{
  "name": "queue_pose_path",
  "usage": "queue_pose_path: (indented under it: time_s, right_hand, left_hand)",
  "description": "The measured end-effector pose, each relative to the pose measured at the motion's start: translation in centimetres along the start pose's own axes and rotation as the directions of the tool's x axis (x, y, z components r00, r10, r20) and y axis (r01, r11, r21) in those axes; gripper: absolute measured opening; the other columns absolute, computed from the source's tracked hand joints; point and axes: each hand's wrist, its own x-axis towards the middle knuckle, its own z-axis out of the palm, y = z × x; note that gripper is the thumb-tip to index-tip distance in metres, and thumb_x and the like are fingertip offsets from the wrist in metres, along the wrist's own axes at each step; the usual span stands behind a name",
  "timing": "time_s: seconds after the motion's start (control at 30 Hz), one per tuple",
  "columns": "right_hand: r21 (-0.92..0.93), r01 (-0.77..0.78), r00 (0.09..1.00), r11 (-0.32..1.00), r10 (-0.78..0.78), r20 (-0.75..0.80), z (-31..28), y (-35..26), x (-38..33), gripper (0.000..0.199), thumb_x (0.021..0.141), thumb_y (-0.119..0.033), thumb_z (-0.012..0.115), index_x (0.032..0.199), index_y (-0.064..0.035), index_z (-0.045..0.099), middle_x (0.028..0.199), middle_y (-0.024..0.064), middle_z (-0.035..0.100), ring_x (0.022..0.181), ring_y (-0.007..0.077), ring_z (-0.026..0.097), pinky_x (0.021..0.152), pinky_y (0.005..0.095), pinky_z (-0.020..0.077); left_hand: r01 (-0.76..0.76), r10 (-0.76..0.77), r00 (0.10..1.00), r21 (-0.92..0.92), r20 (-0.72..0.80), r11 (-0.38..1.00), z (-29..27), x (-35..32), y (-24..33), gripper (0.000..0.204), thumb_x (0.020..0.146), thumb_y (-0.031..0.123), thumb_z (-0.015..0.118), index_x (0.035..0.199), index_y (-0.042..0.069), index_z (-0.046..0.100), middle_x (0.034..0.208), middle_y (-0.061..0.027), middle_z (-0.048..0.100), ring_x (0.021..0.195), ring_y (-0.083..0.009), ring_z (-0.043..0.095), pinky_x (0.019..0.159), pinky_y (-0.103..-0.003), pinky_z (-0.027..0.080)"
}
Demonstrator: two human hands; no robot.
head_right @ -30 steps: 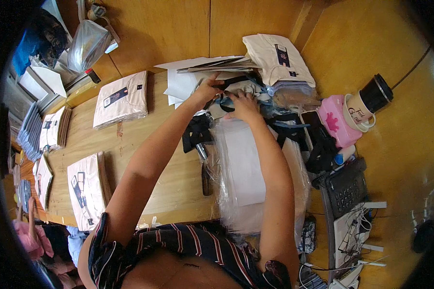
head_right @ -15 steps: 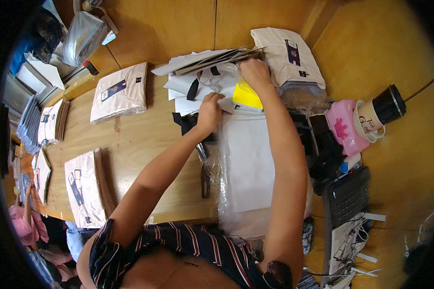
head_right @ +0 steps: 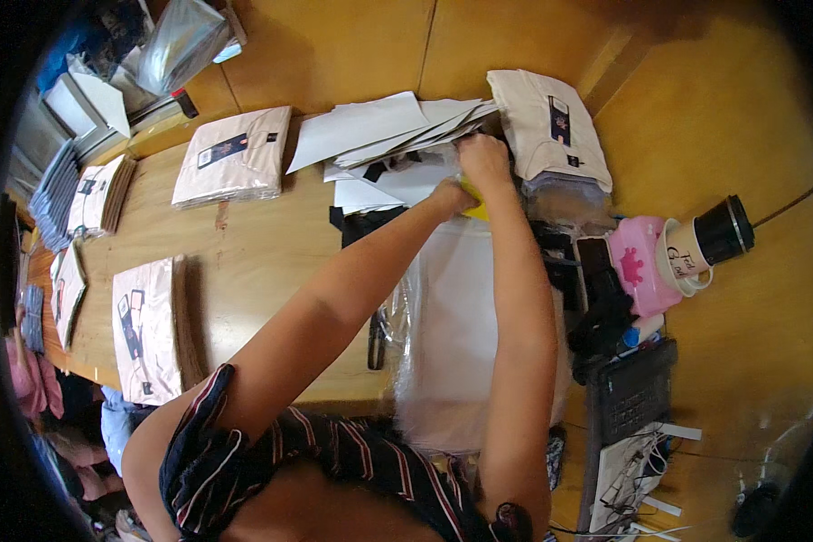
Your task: The person places shirts into plastic bags, seals the bags by hand, and records information in a notebook.
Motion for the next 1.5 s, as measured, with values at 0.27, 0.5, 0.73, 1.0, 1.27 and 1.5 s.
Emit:
queue_pose_path:
  time_s: [0.27, 0.5, 0.73, 1.0, 1.27, 1.5]
  right_hand:
    - [0.005, -0.098, 0.995, 0.995, 0.098, -0.02, 0.1, 0.5, 0.1, 0.02, 0.07, -0.013, 0.045, 0.072, -0.004, 0.063, 0.075, 0.019, 0.059, 0.071, 0.0326, 0.059, 0.065, 0.0418, 0.0472]
    - [0.159, -0.113, 0.904, 0.981, 0.036, 0.426, 0.8, -0.2, -4.2, 0.023, 0.068, -0.015, 0.06, 0.088, -0.0036, 0.06, 0.09, 0.0197, 0.057, 0.086, 0.0315, 0.055, 0.075, 0.0392, 0.0424]
    - [0.35, -0.237, 0.902, 0.906, 0.071, 0.426, -1.9, -4.0, -5.6, 0.028, 0.073, -0.001, 0.051, 0.1, -0.0058, 0.057, 0.094, 0.0156, 0.059, 0.087, 0.0254, 0.056, 0.077, 0.0313, 0.0416]
    - [0.721, -0.221, 0.971, 0.657, 0.221, 0.097, -8.9, -18.5, -11.0, 0.022, 0.078, -0.005, 0.049, 0.098, -0.0056, 0.057, 0.094, 0.014, 0.059, 0.082, 0.0262, 0.057, 0.072, 0.0299, 0.0435]
    - [0.759, -0.529, 0.7, 0.379, 0.701, 0.137, -6.5, -25.4, -18.5, 0.014, 0.079, -0.006, 0.047, 0.089, -0.0041, 0.056, 0.067, 0.0099, 0.058, 0.055, 0.0166, 0.056, 0.053, 0.0283, 0.0447]
    - [0.494, -0.517, 0.849, 0.699, 0.491, 0.194, -2.6, -32.3, -14.7, 0.034, 0.076, -0.016, 0.053, 0.108, -0.0049, 0.048, 0.103, 0.0179, 0.051, 0.093, 0.0332, 0.051, 0.075, 0.0388, 0.0416]
  left_hand:
    - [0.177, -0.386, 0.922, -0.928, 0.04, 0.328, -2.8, -5.6, 2.0, 0.027, 0.062, -0.006, 0.052, 0.089, -0.008, 0.05, 0.083, -0.0159, 0.056, 0.075, -0.0247, 0.057, 0.056, -0.033, 0.046]
    - [0.12, -0.441, 0.894, -0.99, 0.074, 0.079, -8.0, -27.0, -5.7, 0.039, 0.078, -0.003, 0.045, 0.112, 0.0, 0.028, 0.104, -0.0146, 0.047, 0.091, -0.0246, 0.051, 0.078, -0.035, 0.044]
    - [0.337, -0.274, 0.937, -0.771, 0.217, 0.541, -9.4, -41.3, -13.7, 0.026, 0.076, 0.009, 0.058, 0.096, 0.003, 0.044, 0.1, -0.0135, 0.052, 0.083, -0.0225, 0.056, 0.065, -0.032, 0.047]
    - [-0.279, 0.445, 0.863, 0.51, -0.237, 0.813, -9.7, -37.7, -14.2, 0.069, 0.065, 0.024, 0.065, 0.121, 0.003, 0.032, 0.121, -0.0196, 0.036, 0.109, -0.0365, 0.038, 0.089, -0.037, 0.036]
    - [0.009, -0.128, 0.962, -0.442, -0.241, 0.897, -11.1, -38.1, -17.6, 0.038, 0.078, 0.006, 0.049, 0.112, 0.0, 0.035, 0.099, -0.0204, 0.052, 0.07, -0.0339, 0.057, 0.063, -0.034, 0.049]
    - [0.454, -0.332, 0.844, -0.891, 0.422, 0.021, -12.0, -43.1, -18.4, 0.034, 0.09, 0.029, 0.026, 0.095, 0.001, 0.046, 0.077, -0.0115, 0.057, 0.062, -0.0183, 0.058, 0.05, -0.024, 0.047]
